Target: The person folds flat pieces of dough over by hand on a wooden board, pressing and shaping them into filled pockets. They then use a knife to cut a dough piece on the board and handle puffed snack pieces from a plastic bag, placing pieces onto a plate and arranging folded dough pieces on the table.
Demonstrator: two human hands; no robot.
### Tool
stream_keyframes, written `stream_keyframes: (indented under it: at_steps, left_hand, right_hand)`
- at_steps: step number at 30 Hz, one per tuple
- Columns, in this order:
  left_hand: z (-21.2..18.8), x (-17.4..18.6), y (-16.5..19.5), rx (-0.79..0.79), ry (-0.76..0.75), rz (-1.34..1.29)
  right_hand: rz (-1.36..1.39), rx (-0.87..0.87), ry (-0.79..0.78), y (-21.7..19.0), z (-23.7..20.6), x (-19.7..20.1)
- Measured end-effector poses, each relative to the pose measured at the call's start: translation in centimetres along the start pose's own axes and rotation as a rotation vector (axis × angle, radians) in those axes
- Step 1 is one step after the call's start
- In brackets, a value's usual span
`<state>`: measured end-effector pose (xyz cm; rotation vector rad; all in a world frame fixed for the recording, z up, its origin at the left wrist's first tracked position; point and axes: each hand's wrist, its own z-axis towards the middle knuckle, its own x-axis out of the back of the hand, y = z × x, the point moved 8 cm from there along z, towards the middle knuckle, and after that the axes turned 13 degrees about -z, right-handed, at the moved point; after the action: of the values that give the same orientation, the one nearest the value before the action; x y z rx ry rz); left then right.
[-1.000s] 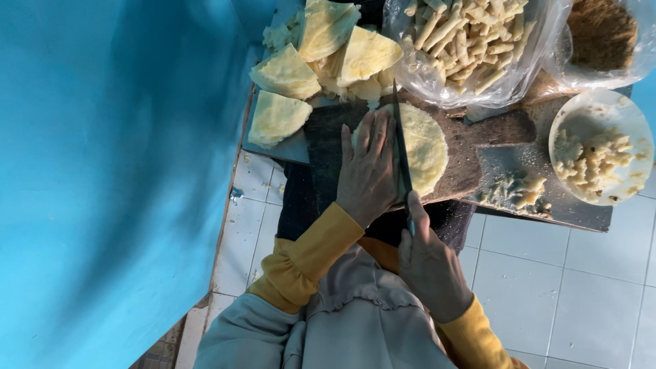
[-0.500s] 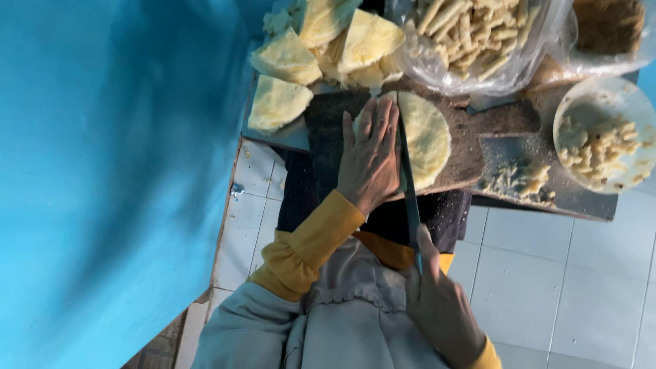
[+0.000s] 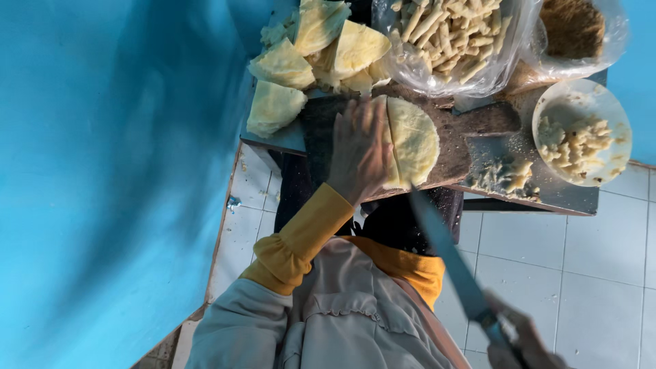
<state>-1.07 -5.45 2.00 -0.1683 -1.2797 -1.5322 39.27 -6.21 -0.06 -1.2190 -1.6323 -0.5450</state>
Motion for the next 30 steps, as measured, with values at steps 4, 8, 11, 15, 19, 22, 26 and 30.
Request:
stream_keyframes:
  at_steps: [4, 8, 11, 15, 19, 22, 26, 30]
  left_hand:
    - [1.3, -0.1, -2.3, 0.199, -0.108, 0.059]
    - [3.6, -1.6, -5.0, 0.312, -0.211, 0.065]
    - [4.0, -2.0, -5.6, 0.195, -0.19, -0.074]
    - [1.7, 0.5, -6.5, 0.238, -0.151, -0.461]
    - [-2.2, 4.9, -7.8, 0.586, -0.027, -0.731]
    - [-3.3, 6.9, -5.5, 0.55, 0.114, -1.255]
    - [-5.1, 5.9, -2.1, 0.565, 0.198, -1.453]
    - [-6.1, 1.7, 1.5, 0.605, 0.313, -1.616]
  right_hand:
    - [0.123, 0.177, 0.143, -7.5, 3.6, 6.0]
    - [0.146, 0.395, 0.285, -13.4, 6.6, 7.5]
    - [0.153, 0.472, 0.338, -13.7, 7.2, 7.0]
    - [0.125, 0.493, 0.397, -13.3, 7.1, 6.4]
    - [0.14, 0.348, 0.271, -12.4, 7.7, 6.1]
    - [0.184, 0.104, 0.096, -10.4, 8.1, 6.2]
    - [0.874, 0.172, 0.018, -11.7, 9.2, 6.6]
    - [1.464, 0.189, -0.102, -14.1, 12.6, 4.7]
